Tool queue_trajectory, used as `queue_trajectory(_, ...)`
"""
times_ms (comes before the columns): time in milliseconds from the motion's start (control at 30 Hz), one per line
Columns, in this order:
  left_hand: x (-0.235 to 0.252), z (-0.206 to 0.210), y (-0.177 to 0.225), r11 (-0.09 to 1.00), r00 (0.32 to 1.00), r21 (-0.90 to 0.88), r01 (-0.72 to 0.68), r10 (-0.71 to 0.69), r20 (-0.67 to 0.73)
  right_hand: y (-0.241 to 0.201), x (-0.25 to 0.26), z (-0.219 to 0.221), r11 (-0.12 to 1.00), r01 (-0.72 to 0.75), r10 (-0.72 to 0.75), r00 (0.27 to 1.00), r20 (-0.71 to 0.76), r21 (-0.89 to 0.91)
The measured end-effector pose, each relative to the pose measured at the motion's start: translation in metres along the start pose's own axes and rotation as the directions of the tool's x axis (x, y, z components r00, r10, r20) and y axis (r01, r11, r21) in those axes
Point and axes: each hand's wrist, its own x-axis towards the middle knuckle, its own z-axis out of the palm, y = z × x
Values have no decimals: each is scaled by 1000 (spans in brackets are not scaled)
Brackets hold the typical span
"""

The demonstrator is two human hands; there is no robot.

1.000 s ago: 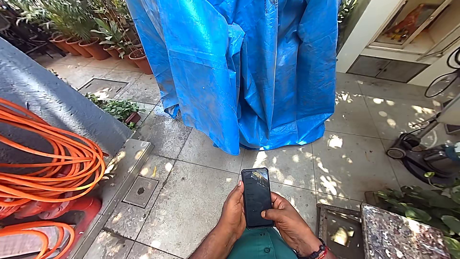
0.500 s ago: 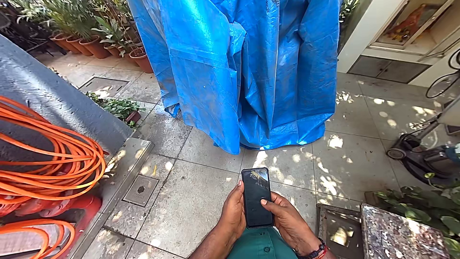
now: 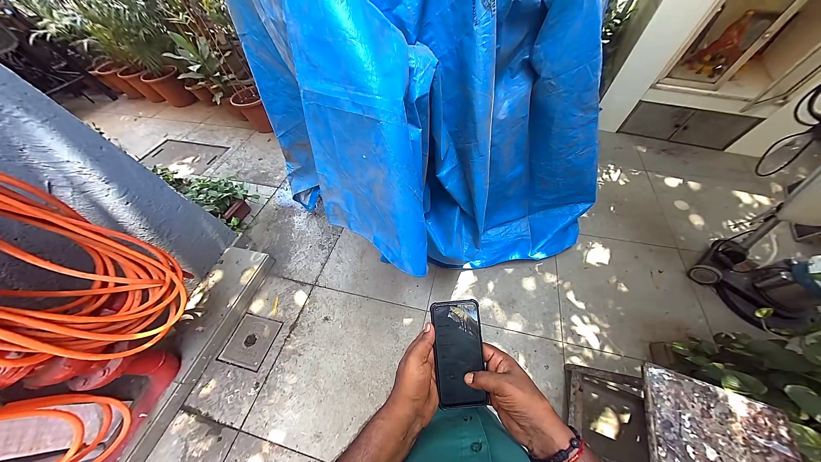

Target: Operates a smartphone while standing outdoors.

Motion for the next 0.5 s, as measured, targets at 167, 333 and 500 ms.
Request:
queue_trajectory(167, -1, 0, 2, 1000, 1000, -4, -3, 3, 15, -1, 0, 2, 1000, 12, -12, 1000, 13, -9)
queue_trajectory(333, -1, 0, 4, 1000, 1000, -3, -3, 3, 17, -1, 1, 2, 1000, 17, -16, 1000, 27, -15)
queue_trajectory(500, -1, -1, 5, 1000, 1000, -5, 0, 0, 13, -2, 3, 3, 1000, 6, -6, 1000, 14, -21)
